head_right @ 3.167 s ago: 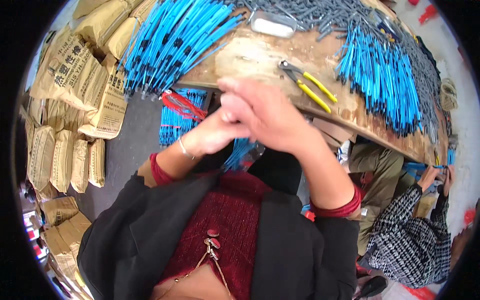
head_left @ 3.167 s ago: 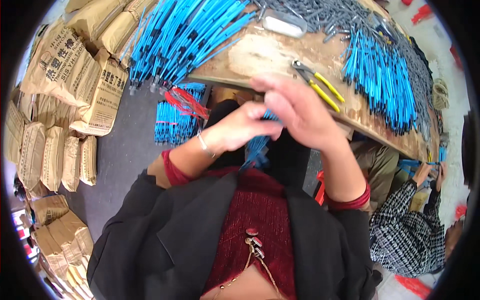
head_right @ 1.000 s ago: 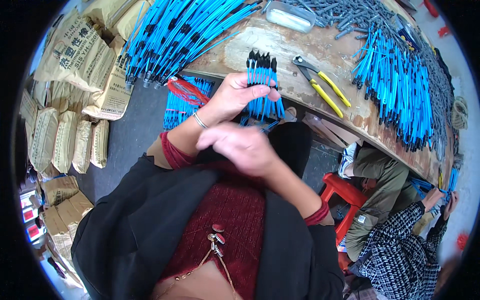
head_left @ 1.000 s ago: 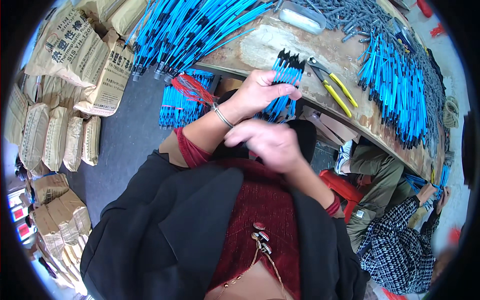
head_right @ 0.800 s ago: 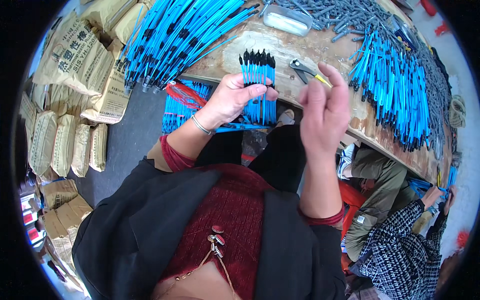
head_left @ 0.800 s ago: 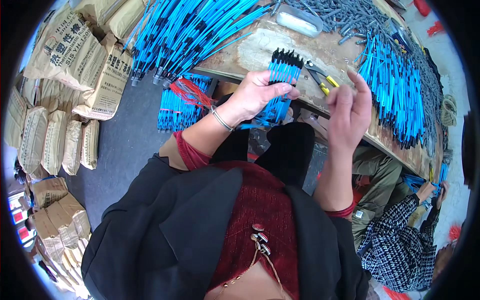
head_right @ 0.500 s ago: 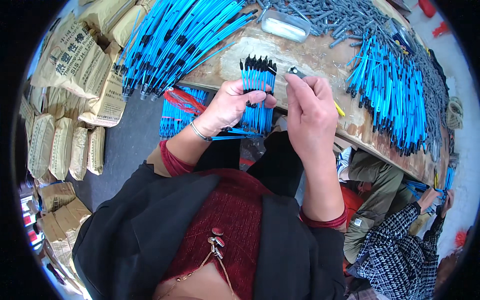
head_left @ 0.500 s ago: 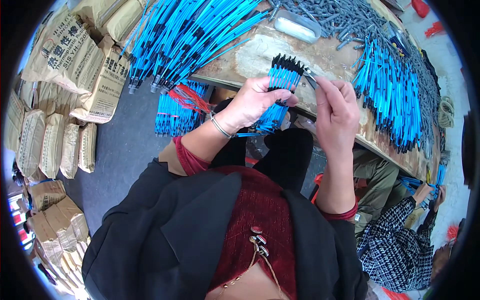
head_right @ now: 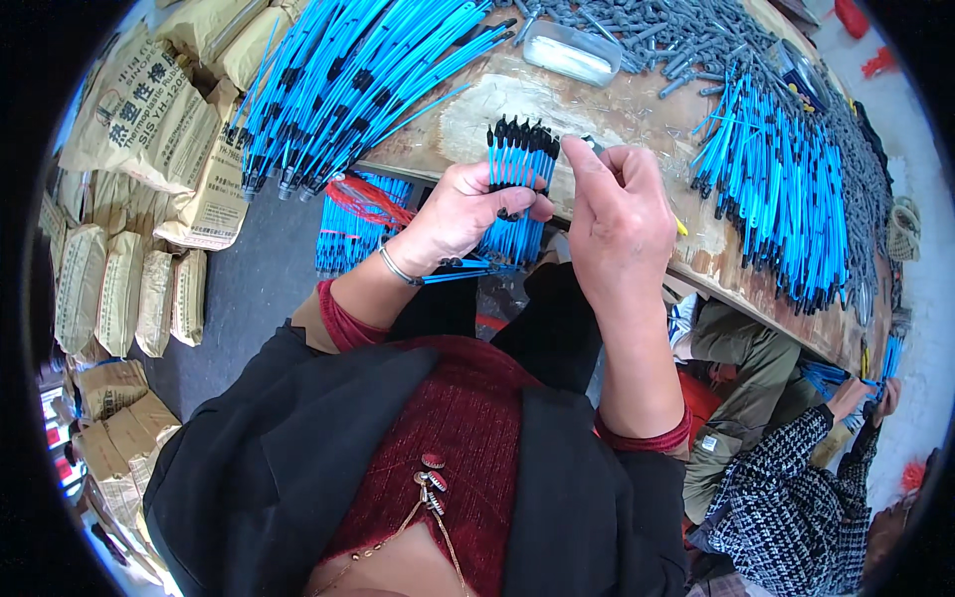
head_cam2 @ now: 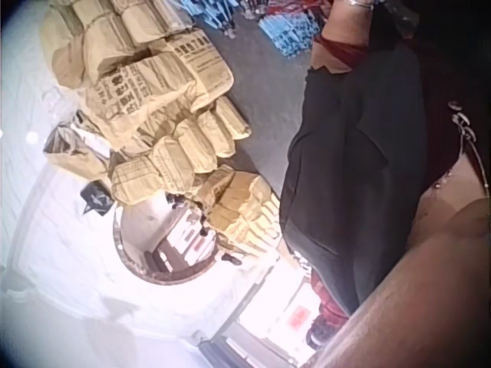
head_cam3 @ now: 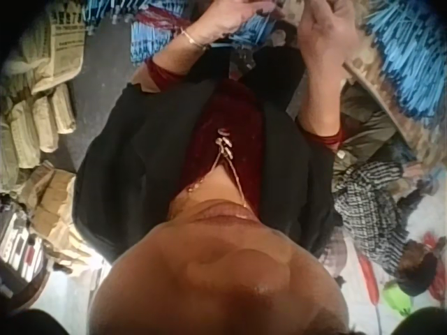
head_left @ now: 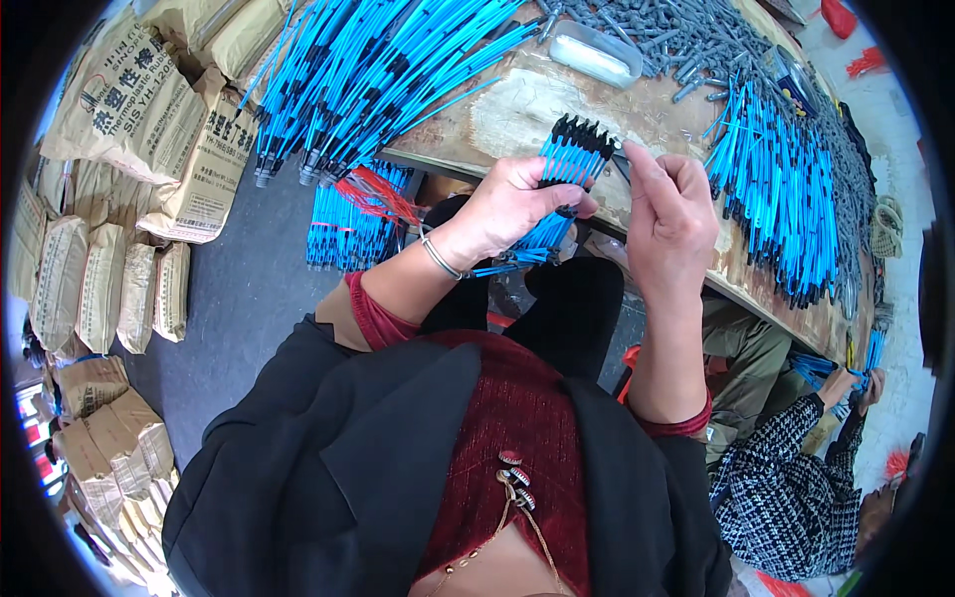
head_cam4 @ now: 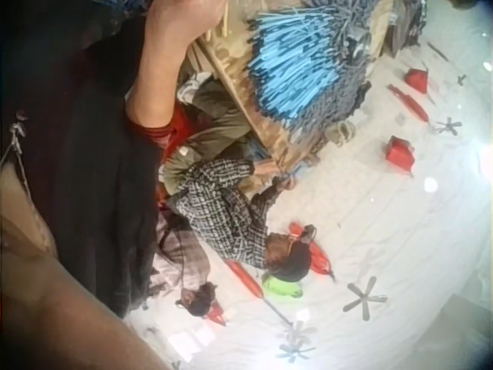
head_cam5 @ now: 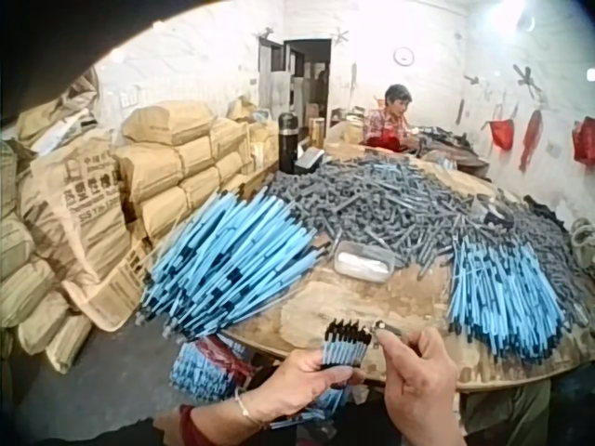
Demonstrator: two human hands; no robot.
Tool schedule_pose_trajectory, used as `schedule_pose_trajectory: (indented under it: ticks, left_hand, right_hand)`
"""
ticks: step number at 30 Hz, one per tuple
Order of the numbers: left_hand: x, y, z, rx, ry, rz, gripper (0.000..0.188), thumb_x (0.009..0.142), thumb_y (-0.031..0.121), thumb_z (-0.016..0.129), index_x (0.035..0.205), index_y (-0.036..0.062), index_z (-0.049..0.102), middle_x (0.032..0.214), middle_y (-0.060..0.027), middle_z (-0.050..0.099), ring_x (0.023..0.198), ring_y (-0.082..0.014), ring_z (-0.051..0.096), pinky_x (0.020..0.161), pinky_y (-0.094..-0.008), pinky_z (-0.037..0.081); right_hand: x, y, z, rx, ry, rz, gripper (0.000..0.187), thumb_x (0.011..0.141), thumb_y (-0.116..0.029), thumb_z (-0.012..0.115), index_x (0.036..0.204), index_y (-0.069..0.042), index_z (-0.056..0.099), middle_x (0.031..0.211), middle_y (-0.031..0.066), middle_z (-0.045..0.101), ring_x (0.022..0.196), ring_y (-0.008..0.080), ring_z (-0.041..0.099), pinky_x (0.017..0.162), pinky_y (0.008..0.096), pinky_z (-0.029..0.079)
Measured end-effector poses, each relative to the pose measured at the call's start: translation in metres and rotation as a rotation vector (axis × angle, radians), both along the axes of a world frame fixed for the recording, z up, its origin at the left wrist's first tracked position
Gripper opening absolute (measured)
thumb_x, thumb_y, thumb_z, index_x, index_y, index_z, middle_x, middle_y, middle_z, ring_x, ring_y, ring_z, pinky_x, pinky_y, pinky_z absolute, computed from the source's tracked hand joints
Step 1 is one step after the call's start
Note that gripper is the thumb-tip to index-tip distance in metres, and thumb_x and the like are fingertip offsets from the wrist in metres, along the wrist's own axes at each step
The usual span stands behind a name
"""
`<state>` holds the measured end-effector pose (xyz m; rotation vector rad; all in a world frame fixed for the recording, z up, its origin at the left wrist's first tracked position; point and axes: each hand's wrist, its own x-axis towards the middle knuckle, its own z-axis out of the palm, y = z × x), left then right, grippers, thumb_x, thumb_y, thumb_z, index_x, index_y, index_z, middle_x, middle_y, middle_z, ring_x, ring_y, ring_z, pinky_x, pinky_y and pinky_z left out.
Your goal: The person assembles bundles of blue plastic strips into a grey plastic hub using pliers to secure the components.
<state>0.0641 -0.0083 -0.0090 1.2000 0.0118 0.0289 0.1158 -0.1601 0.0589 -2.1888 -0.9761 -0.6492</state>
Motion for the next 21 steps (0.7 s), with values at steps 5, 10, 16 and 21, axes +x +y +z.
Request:
schedule_pose_trajectory:
  ticks: [5, 10, 16, 21]
  left_hand:
    - [-0.001, 0.002, 0.005, 0.016, 0.002, -0.026, 0.019, 0.085, 0.001, 0.055, 0.104, 0.0014, 0.06, 0.088, -0.0078, 0.065, 0.081, -0.0137, 0.062, 0.07, -0.0267, 0.052]
    - [0.001, 0.006, 0.003, -0.121, 0.027, -0.086, 0.021, 0.085, -0.001, 0.055, 0.105, 0.0011, 0.058, 0.09, -0.0081, 0.064, 0.084, -0.0159, 0.063, 0.074, -0.028, 0.052]
    - [0.002, 0.007, 0.005, -0.146, 0.005, -0.099, 0.02, 0.085, -0.002, 0.055, 0.104, 0.0004, 0.058, 0.09, -0.0082, 0.064, 0.085, -0.0168, 0.063, 0.076, -0.029, 0.052]
    - [0.002, 0.008, 0.005, -0.127, 0.012, -0.092, 0.02, 0.084, -0.002, 0.056, 0.103, 0.0015, 0.058, 0.094, -0.0079, 0.062, 0.087, -0.0198, 0.063, 0.077, -0.0326, 0.053]
  right_hand:
    - [0.007, 0.0, -0.005, 0.073, 0.064, 0.06, 0.023, 0.078, 0.002, 0.061, 0.099, -0.006, 0.066, 0.074, 0.0065, 0.052, 0.067, 0.0166, 0.051, 0.059, 0.0256, 0.041]
    - [0.017, -0.005, 0.0, 0.142, 0.165, 0.208, 0.022, 0.076, 0.002, 0.061, 0.096, -0.006, 0.067, 0.071, 0.006, 0.05, 0.064, 0.0178, 0.051, 0.058, 0.026, 0.041]
    - [0.023, -0.007, 0.014, 0.004, 0.116, 0.224, 0.02, 0.078, 0.003, 0.06, 0.097, -0.003, 0.066, 0.072, 0.0044, 0.049, 0.066, 0.0147, 0.048, 0.059, 0.0238, 0.039]
    - [0.021, -0.005, 0.021, -0.088, 0.014, 0.186, 0.021, 0.077, 0.004, 0.061, 0.095, -0.004, 0.066, 0.073, 0.0051, 0.05, 0.065, 0.0156, 0.049, 0.057, 0.0245, 0.04]
